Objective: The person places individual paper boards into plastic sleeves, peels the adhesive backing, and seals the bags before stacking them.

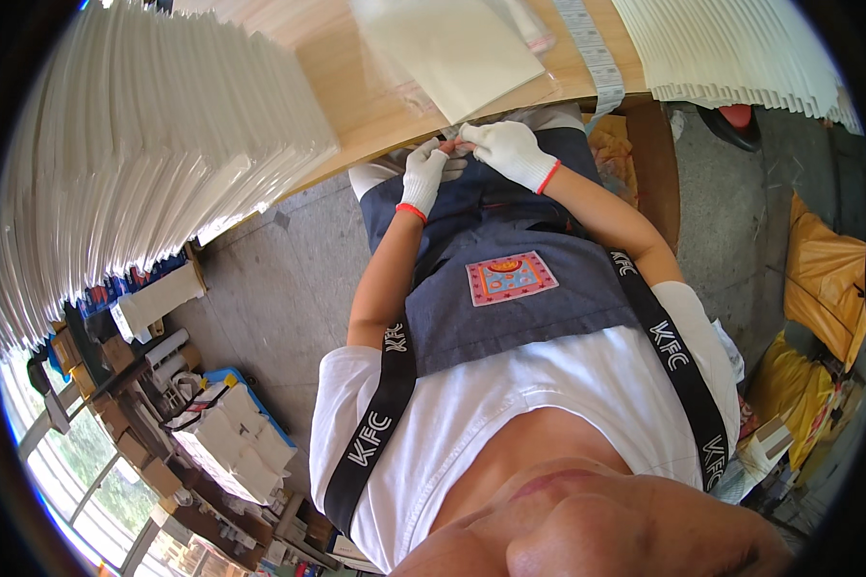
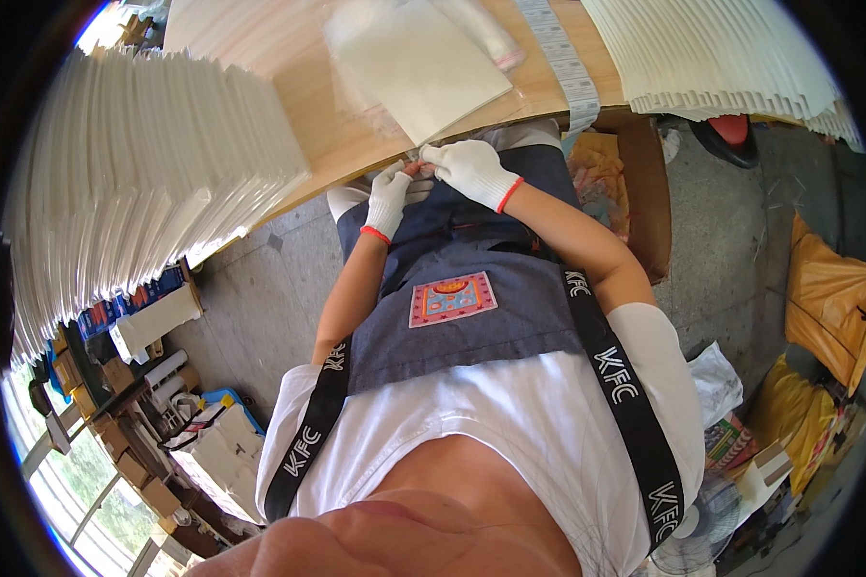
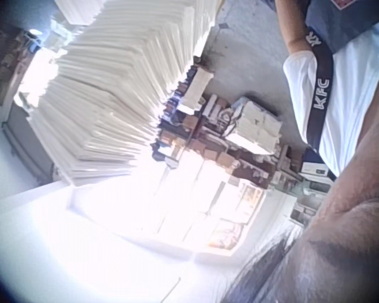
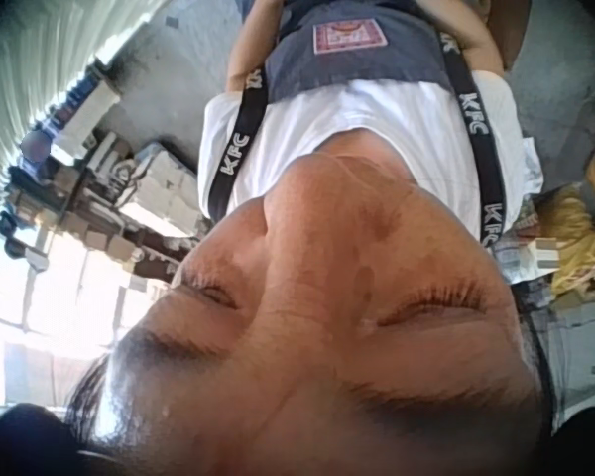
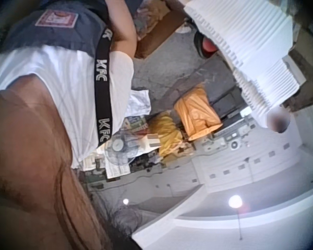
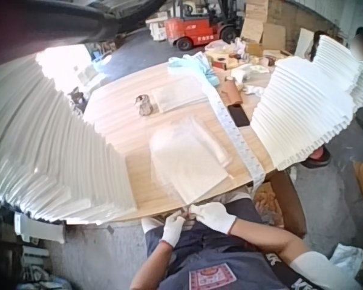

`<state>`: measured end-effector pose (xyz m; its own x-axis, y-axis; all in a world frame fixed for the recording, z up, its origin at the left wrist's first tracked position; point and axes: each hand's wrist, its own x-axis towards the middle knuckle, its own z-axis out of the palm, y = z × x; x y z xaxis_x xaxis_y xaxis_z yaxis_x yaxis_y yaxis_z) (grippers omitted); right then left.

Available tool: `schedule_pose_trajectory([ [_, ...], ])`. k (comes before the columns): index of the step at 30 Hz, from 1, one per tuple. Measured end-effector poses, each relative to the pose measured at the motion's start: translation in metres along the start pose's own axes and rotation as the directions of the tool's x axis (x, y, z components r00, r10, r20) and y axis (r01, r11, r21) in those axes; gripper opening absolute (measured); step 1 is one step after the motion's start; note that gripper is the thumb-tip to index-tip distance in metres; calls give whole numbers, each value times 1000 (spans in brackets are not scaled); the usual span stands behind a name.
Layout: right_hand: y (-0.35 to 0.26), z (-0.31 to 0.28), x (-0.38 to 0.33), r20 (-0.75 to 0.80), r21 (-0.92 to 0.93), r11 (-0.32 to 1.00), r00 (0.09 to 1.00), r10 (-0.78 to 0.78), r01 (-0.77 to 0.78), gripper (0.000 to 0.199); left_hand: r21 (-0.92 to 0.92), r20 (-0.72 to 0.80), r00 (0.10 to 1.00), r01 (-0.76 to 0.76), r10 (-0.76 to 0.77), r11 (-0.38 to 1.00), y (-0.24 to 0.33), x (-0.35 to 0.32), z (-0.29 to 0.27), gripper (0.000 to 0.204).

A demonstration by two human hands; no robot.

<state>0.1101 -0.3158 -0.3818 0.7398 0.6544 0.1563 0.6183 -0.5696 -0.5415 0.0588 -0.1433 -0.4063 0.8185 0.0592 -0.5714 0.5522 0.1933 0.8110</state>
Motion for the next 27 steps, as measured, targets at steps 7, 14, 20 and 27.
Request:
schedule_pose_trajectory([
  [7,-4,6,19,149,-142,984,985,-84,105,16,-304,80,995,82,-61,949,-11,8,-11,22],
  [14,138,-53,-110,-61,992,108,517,854,-62,12,-95,9,1000,-7,7,995,-12,-15,-26,19],
  [20,194,-80,-304,651,-680,666,164,741,-308,29,719,-58,680,-480,731,502,-21,-12,-43,11],
  [27,77,-105,-76,-25,-102,952,958,287,-288,44,776,500,357,-589,790,-225,7,-4,-20,15],
])
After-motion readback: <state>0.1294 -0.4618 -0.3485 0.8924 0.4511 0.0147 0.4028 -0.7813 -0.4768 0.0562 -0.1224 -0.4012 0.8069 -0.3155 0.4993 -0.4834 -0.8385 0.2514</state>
